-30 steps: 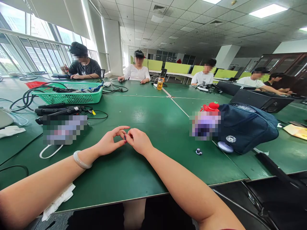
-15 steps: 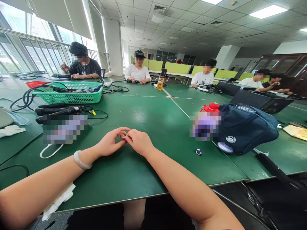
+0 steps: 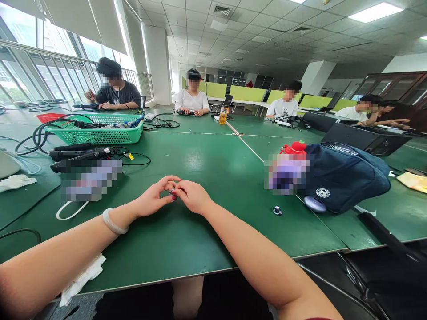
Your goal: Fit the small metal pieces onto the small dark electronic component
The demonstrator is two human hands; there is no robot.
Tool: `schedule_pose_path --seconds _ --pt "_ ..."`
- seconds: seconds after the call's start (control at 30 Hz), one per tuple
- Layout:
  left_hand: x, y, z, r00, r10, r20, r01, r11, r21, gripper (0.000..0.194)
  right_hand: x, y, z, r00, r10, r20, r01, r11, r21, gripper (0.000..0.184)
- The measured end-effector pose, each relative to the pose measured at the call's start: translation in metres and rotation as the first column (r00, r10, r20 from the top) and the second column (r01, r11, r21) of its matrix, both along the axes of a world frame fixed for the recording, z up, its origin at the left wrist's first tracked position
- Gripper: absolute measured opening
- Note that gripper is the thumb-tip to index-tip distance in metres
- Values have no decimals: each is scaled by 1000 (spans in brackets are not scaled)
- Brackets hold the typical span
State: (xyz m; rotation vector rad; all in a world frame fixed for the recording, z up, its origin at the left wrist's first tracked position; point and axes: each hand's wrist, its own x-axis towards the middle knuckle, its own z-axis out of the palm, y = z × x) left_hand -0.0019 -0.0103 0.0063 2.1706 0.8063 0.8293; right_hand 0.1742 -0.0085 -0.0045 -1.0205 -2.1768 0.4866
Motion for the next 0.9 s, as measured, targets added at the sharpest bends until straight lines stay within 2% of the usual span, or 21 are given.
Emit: schedule_pose_path --seconds 0.13,0.2,0.3,0.37,0.73,0.9 --pt "-2 6 -3 993 109 -33 -111 993 -50 35 11 9 -1 994 -85 61 89 994 -64 24" --pt "-3 9 -5 978 189 -89 -193 981 -38 27 18 12 -3 983 -110 149 121 990 -69 15" --pt "-4 12 -6 942 289 -168 -292 956 9 23 24 15 -6 969 -74 238 92 993 -68 2" --pt "-4 12 -7 921 330 -205 -329 943 40 24 24 15 -8 961 -58 270 75 996 -51 4" --pt "-4 14 -7 883 365 -294 -348 931 110 28 13 16 -16 894 -104 437 65 992 104 11" --pt "-7 16 -9 885 375 -277 -356 927 119 25 11 10 -12 934 -114 340 69 987 142 12"
